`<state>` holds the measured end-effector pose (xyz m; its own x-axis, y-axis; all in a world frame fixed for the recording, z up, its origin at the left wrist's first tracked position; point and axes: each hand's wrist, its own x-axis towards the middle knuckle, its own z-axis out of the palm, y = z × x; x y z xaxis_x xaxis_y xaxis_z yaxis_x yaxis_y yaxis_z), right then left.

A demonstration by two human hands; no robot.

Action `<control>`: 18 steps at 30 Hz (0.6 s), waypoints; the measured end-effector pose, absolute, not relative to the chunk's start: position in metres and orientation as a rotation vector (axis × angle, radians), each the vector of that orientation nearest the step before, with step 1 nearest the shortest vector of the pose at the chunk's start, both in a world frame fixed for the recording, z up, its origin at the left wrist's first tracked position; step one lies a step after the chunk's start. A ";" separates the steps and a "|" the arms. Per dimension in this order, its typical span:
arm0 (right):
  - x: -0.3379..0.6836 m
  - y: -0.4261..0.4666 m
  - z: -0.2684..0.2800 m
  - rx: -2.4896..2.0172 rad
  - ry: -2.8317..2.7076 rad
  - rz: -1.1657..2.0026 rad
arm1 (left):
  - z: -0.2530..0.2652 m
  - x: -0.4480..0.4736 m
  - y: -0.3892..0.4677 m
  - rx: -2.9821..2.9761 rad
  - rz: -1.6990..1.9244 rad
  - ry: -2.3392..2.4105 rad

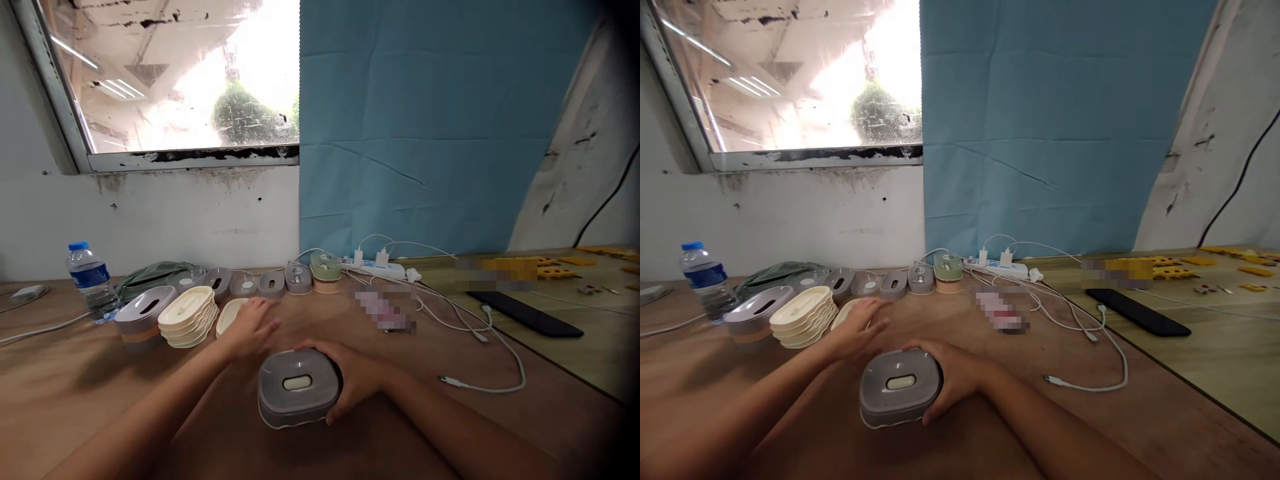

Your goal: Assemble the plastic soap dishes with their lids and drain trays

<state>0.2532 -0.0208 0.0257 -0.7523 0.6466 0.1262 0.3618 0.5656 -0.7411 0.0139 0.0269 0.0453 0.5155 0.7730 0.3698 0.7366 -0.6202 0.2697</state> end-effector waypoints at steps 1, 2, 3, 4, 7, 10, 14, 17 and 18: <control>0.252 -0.020 0.025 -0.827 -2.412 0.987 | 0.041 0.013 0.012 2.594 0.713 1.215; 0.252 -0.018 0.023 -0.833 -2.405 0.969 | 0.035 0.012 0.000 2.504 0.703 1.131; 0.251 -0.017 0.022 -0.837 -2.394 0.958 | 0.029 0.011 -0.010 2.410 0.708 1.085; 0.251 -0.016 0.020 -0.837 -2.375 0.958 | 0.024 0.009 -0.017 2.332 0.712 1.052; 0.250 -0.013 0.016 -0.812 -2.280 1.016 | 0.011 0.004 -0.020 2.223 0.709 0.974; 0.250 -0.010 0.013 -0.793 -2.178 1.089 | 0.005 -0.002 -0.009 2.148 0.725 0.862; 0.250 -0.009 0.009 -0.781 -2.065 1.192 | 0.002 -0.007 -0.002 2.047 0.727 0.722; 0.249 -0.009 0.008 -0.766 -2.015 1.221 | 0.001 -0.006 -0.004 2.096 0.690 0.769; 0.249 -0.009 0.007 -0.765 -2.012 1.215 | 0.001 -0.006 -0.005 2.111 0.688 0.796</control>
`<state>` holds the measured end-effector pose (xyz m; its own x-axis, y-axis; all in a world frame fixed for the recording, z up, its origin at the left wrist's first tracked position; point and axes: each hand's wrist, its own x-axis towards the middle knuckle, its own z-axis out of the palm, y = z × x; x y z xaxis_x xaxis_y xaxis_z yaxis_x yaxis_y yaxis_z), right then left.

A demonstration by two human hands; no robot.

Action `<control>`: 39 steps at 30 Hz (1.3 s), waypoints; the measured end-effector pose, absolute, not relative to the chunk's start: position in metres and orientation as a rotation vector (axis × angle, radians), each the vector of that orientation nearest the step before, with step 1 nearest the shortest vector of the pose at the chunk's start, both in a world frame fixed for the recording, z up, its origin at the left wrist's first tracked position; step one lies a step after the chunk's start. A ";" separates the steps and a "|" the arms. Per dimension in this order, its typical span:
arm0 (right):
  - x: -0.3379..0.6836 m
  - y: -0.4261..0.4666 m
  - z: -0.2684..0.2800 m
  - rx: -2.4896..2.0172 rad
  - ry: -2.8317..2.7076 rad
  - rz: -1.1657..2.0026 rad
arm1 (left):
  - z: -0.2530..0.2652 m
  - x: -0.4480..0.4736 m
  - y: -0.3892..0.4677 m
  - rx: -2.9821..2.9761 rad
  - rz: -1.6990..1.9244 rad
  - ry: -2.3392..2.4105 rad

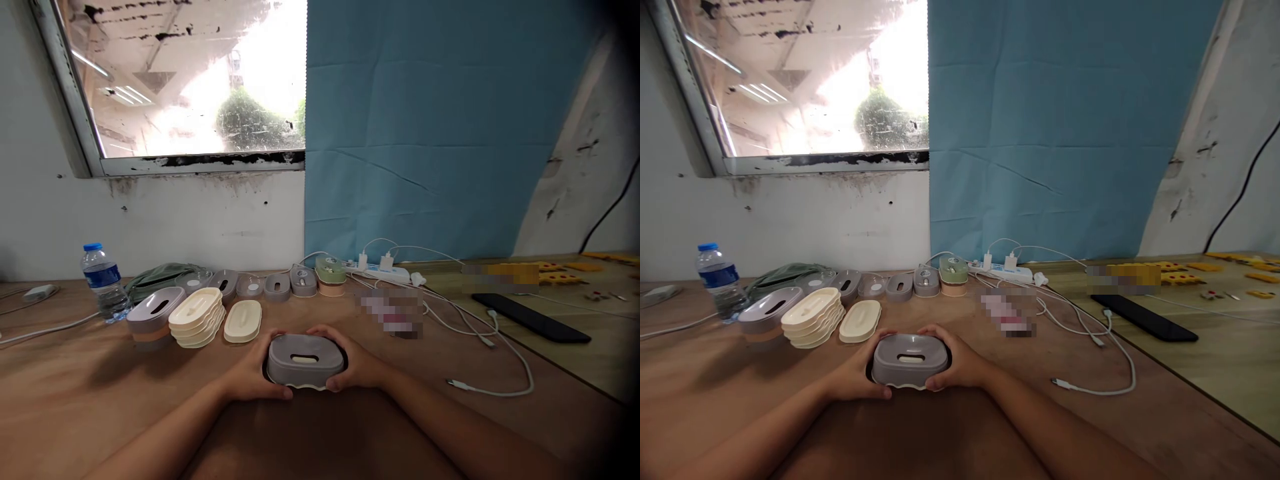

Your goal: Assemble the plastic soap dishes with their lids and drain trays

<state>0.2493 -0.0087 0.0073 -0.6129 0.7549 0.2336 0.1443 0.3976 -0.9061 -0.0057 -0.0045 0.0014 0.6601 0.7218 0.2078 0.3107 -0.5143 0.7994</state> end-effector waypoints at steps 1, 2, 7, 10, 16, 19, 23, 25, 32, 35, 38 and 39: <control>0.249 -0.009 0.007 -0.766 -2.010 1.204 | 0.002 -0.005 -0.005 2.117 0.689 0.813; 0.249 -0.009 0.007 -0.766 -2.008 1.193 | 0.002 -0.004 -0.005 2.111 0.691 0.816; 0.249 -0.007 0.005 -0.739 -1.927 1.264 | 0.006 -0.002 -0.005 1.985 0.673 0.738; 0.248 -0.005 0.005 -0.722 -1.881 1.322 | 0.007 -0.003 -0.005 1.930 0.650 0.722; 0.250 -0.002 0.005 -0.716 -1.733 1.330 | 0.006 -0.004 -0.007 2.012 0.636 0.741; 0.251 -0.001 0.004 -0.746 -1.579 1.359 | 0.004 -0.002 -0.008 2.041 0.625 0.732; 0.251 0.002 0.000 -0.700 -1.341 1.490 | 0.001 -0.003 -0.006 2.113 0.617 0.743; 0.250 0.006 -0.001 -0.670 -1.211 1.606 | -0.001 -0.004 -0.004 2.183 0.620 0.767; 0.254 0.014 0.006 -0.723 -0.859 1.751 | 0.008 -0.006 -0.010 2.391 0.519 0.860; 0.256 0.014 0.010 -0.744 -0.750 1.771 | 0.014 -0.004 -0.012 2.518 0.489 0.816; 0.258 0.015 0.011 -0.755 -0.680 1.784 | 0.022 -0.004 -0.014 2.663 0.493 0.726; 0.259 0.015 0.011 -0.758 -0.667 1.785 | 0.024 -0.004 -0.015 2.714 0.512 0.690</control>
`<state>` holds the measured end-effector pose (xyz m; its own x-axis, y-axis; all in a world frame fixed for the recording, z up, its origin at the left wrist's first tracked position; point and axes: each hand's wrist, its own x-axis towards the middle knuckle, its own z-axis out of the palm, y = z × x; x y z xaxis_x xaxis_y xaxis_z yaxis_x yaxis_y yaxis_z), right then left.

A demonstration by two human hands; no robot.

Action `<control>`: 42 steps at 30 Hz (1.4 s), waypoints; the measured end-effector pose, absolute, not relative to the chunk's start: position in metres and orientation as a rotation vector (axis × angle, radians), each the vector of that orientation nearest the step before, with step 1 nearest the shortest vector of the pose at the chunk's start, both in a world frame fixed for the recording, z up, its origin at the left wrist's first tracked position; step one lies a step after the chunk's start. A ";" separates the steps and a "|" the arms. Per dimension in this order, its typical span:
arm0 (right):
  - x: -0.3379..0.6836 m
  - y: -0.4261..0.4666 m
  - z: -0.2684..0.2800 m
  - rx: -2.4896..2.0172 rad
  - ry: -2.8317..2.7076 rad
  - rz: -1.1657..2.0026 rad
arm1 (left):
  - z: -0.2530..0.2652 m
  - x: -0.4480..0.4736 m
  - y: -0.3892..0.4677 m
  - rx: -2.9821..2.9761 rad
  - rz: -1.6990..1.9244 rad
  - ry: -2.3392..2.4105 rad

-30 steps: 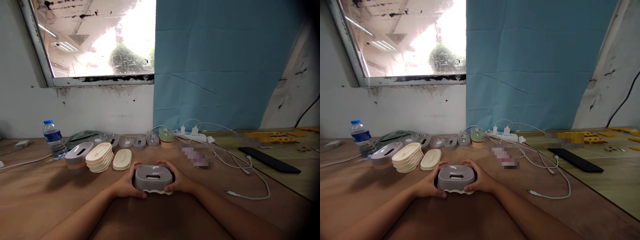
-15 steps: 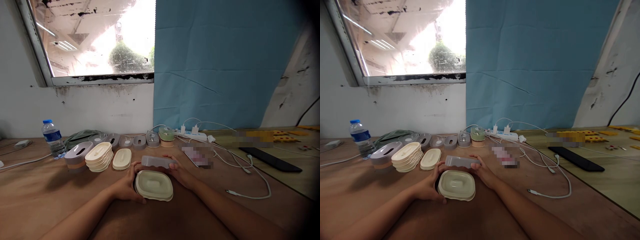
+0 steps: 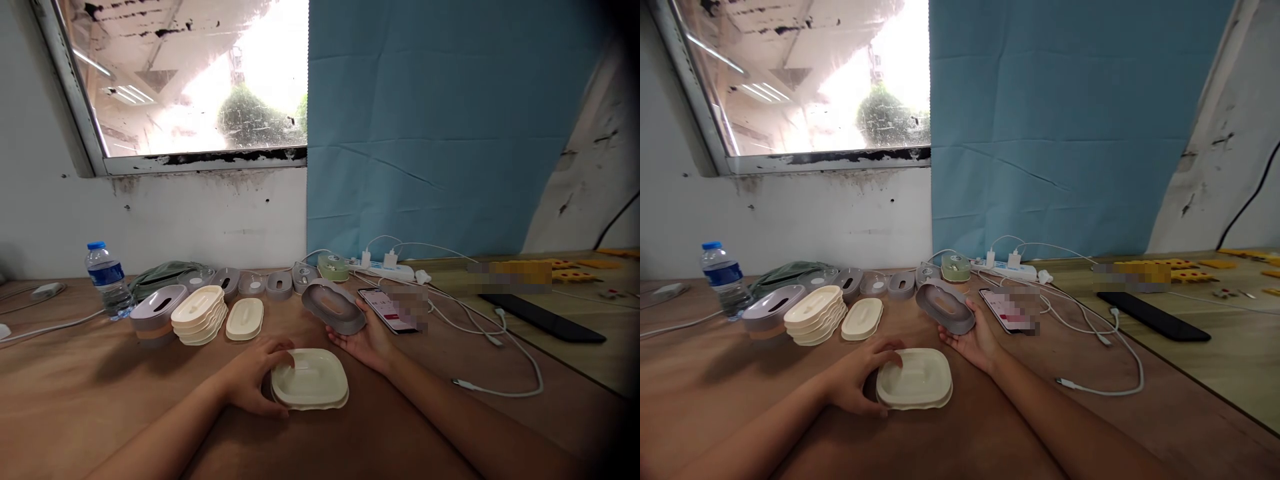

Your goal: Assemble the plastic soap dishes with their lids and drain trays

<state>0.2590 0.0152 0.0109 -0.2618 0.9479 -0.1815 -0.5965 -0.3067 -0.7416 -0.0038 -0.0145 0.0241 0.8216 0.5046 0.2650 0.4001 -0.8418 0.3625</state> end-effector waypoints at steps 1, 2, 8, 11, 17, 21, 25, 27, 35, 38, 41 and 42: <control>0.260 0.016 0.011 -0.761 -0.661 1.785 | 0.026 -0.004 -0.015 2.761 0.535 0.652; 0.260 0.016 0.011 -0.764 -0.659 1.784 | 0.027 -0.005 -0.015 2.800 0.557 0.610; 0.261 0.017 0.012 -0.770 -0.615 1.802 | 0.025 -0.009 -0.011 2.881 0.548 0.422; 0.260 0.016 0.013 -0.770 -0.579 1.810 | 0.024 -0.008 -0.012 2.867 0.518 0.380; 0.260 0.016 0.013 -0.763 -0.573 1.793 | 0.018 0.000 -0.020 2.792 0.709 0.598; 0.260 0.016 0.012 -0.752 -0.579 1.797 | 0.012 0.002 -0.019 2.797 0.908 0.636; 0.261 0.016 0.011 -0.707 -0.553 1.823 | 0.010 -0.007 -0.008 2.729 1.185 0.791; 0.261 0.017 0.011 -0.699 -0.533 1.829 | 0.009 -0.016 0.002 2.665 1.254 0.976; 0.261 0.017 0.010 -0.725 -0.525 1.793 | 0.002 -0.048 0.041 2.519 1.133 1.434; 0.261 0.017 0.009 -0.726 -0.520 1.796 | 0.000 -0.048 0.044 2.527 1.096 1.442; 0.261 0.018 0.009 -0.721 -0.521 1.796 | -0.001 -0.047 0.045 2.531 1.082 1.433; 0.261 0.018 0.009 -0.720 -0.524 1.794 | -0.001 -0.046 0.045 2.531 1.079 1.428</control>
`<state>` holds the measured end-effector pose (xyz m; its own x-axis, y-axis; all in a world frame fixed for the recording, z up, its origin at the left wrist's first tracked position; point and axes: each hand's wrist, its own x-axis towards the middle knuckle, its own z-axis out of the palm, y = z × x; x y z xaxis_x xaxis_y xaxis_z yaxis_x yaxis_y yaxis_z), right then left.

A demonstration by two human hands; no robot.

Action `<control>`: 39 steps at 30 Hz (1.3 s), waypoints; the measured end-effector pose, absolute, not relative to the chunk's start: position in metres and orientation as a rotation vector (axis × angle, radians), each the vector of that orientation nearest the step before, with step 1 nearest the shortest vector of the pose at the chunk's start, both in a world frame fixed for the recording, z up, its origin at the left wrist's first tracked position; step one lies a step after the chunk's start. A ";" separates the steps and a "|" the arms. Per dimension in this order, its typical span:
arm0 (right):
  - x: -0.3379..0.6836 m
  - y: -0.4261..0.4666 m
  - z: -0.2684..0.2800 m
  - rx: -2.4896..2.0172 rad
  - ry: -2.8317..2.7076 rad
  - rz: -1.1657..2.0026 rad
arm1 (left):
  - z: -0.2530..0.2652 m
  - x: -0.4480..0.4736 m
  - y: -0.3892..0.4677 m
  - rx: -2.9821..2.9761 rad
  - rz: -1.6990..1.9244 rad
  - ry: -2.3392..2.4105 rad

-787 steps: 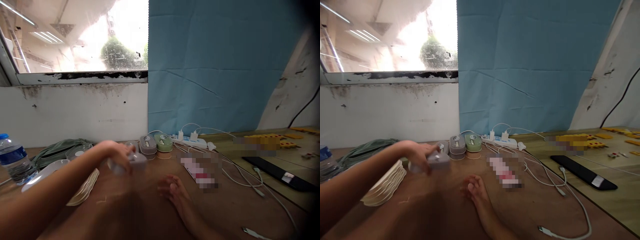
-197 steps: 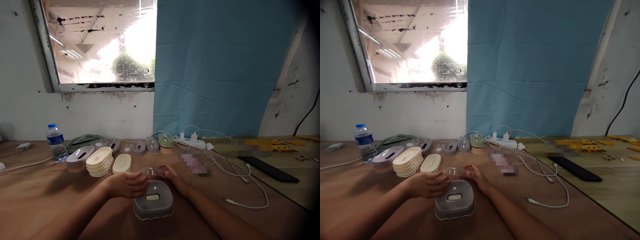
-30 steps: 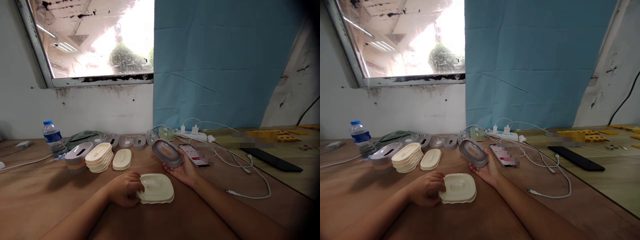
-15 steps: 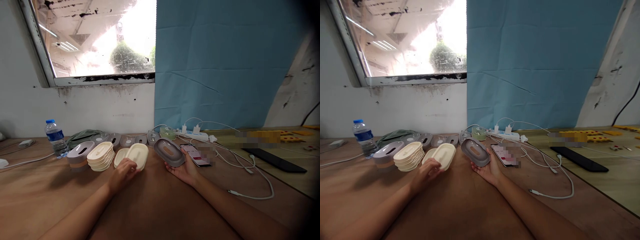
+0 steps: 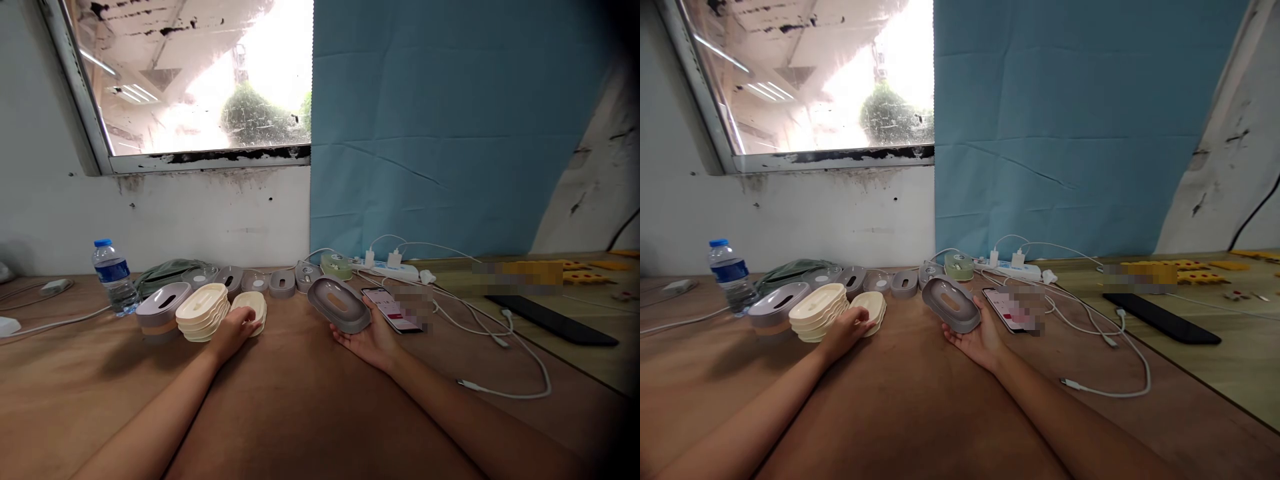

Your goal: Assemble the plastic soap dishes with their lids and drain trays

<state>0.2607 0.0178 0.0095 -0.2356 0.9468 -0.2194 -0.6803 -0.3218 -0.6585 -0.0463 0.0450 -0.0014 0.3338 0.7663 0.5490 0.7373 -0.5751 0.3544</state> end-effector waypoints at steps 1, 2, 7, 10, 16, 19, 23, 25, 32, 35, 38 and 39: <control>0.261 0.018 0.010 -0.722 -0.526 1.793 | -0.001 -0.046 0.045 2.530 1.077 1.423; 0.261 0.018 0.010 -0.724 -0.531 1.791 | -0.001 -0.046 0.045 2.528 1.076 1.421; 0.260 0.020 0.006 -0.763 -0.660 1.704 | 0.000 -0.046 0.045 2.519 1.068 1.405; 0.254 0.023 -0.001 -0.892 -1.050 1.287 | 0.000 -0.045 0.044 2.526 1.049 1.413; 0.216 0.048 -0.006 -1.061 -1.334 0.574 | -0.002 -0.043 0.046 2.533 1.038 1.422; 0.184 0.072 -0.002 -1.133 -1.384 0.302 | -0.002 -0.043 0.046 2.537 1.043 1.412; 0.145 0.107 0.000 -1.272 -1.399 0.056 | -0.003 -0.045 0.046 2.546 1.057 1.422; 0.132 0.122 -0.001 -1.342 -1.395 -0.021 | -0.004 -0.046 0.047 2.552 1.063 1.437; 0.117 0.152 -0.006 -1.509 -1.410 -0.190 | -0.007 -0.048 0.052 2.566 1.074 1.463; 0.115 0.157 -0.006 -1.553 -1.438 -0.231 | -0.008 -0.047 0.052 2.560 1.080 1.476; 0.112 0.159 -0.008 -1.576 -1.496 -0.253 | -0.007 -0.047 0.051 2.557 1.076 1.484; 0.111 0.159 -0.008 -1.580 -1.517 -0.258 | -0.007 -0.046 0.051 2.556 1.075 1.488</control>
<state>0.1114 0.1589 -0.0083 0.2245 0.6910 0.6872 0.8792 0.1606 -0.4487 -0.0464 0.0505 -0.0066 0.3198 0.7662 0.5573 0.7698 -0.5531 0.3186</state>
